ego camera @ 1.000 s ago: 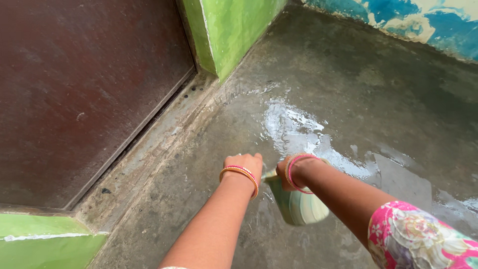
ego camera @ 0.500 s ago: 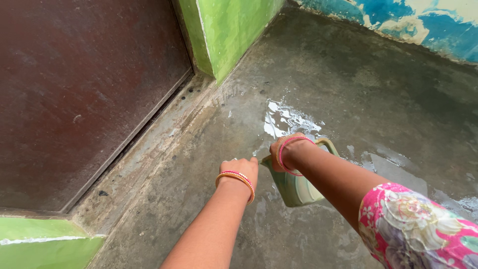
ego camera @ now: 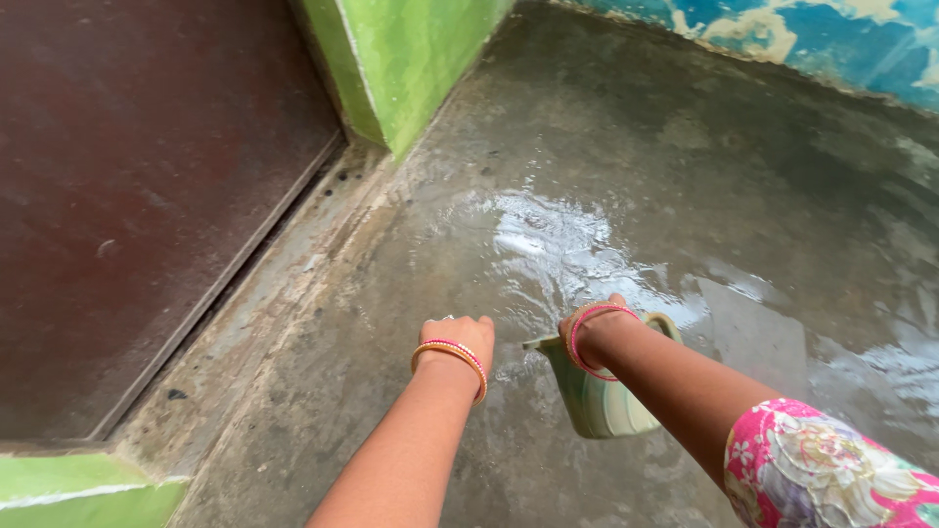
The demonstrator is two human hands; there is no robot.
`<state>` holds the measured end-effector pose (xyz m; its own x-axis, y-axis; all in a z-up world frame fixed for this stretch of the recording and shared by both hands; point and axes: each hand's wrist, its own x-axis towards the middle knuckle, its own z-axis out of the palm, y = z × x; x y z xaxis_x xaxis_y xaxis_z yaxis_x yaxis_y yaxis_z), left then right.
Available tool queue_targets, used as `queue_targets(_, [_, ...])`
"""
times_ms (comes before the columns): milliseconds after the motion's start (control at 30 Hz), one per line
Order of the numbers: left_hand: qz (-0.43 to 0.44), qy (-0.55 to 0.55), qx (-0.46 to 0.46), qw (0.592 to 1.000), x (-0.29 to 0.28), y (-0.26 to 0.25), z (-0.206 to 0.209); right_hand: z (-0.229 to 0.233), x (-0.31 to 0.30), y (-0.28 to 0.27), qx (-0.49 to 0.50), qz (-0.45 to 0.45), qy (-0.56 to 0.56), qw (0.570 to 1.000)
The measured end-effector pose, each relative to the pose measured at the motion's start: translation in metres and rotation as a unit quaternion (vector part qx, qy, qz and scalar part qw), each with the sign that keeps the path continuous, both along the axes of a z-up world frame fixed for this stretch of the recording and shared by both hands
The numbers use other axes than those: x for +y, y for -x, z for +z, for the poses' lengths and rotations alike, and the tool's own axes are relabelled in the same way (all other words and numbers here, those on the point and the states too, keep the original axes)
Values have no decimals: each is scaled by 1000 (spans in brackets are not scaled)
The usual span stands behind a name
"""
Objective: The person prepares water by dipping a mug into a bucket and splashing it onto the floor, then uses a floor squeegee to push and clear the water across the concrete surface.
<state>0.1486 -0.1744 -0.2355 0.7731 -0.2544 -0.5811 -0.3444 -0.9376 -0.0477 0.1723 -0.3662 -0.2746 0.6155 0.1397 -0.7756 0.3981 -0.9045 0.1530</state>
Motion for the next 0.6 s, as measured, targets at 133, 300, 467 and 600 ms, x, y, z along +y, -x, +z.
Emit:
queue_targets(133, [-24,-9,10,1000,-11,2,1,3,-18,5,17,-36,29,999])
queue_targets(300, [-44,-7,9,999,-28,1,5,10,-42,9,0,-81,38,996])
queue_targets(467, [-64,1,13,998,-41,5,2,12,-56,18,40,-74,68,994])
queue_targets(600, [-71,3,13,997,-46,4,-8,5,-56,23,37,-69,64,995])
